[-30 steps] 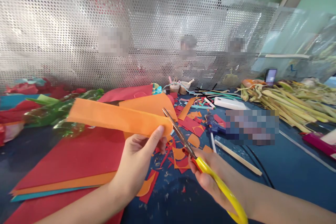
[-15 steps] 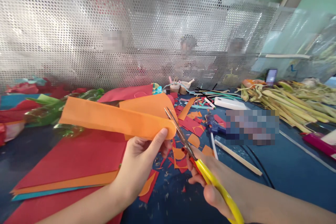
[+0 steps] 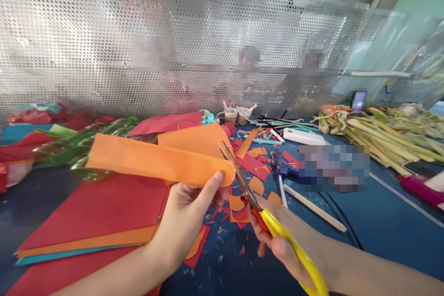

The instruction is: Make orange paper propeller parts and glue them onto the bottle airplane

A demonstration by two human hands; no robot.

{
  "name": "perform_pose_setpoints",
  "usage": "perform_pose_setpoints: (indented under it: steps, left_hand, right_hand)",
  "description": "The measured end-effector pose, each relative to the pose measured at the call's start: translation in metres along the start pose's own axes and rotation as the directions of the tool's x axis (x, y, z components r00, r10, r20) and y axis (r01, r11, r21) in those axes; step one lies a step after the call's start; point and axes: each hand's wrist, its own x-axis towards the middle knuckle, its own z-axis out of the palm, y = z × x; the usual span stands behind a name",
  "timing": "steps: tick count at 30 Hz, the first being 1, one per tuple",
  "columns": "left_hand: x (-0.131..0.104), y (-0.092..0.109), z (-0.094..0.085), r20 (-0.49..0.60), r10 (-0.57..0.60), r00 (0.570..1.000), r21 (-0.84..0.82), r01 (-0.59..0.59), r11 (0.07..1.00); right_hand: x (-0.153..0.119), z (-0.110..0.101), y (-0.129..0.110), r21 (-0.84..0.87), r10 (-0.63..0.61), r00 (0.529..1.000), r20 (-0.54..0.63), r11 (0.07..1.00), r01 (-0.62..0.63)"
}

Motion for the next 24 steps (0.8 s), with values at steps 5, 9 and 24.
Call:
perform_pose_setpoints:
  steps: [5,9,24]
  left_hand:
    - [0.0,-0.001,-0.001,-0.003,-0.007,1.0,-0.024,0.007,1.0]
    - [0.0,-0.002,-0.002,-0.004,-0.011,1.0,-0.031,0.011,0.999]
    - [0.003,-0.003,-0.006,-0.047,0.003,0.999,-0.082,-0.007,0.997]
  right_hand:
    - [0.002,-0.004,-0.005,-0.005,-0.008,1.0,0.004,1.0,0.008]
    - [0.002,-0.009,-0.009,-0.027,0.005,0.999,0.036,1.0,-0.004]
    - [0.003,-0.011,-0.011,0.009,0.023,0.999,0.041,1.0,-0.023]
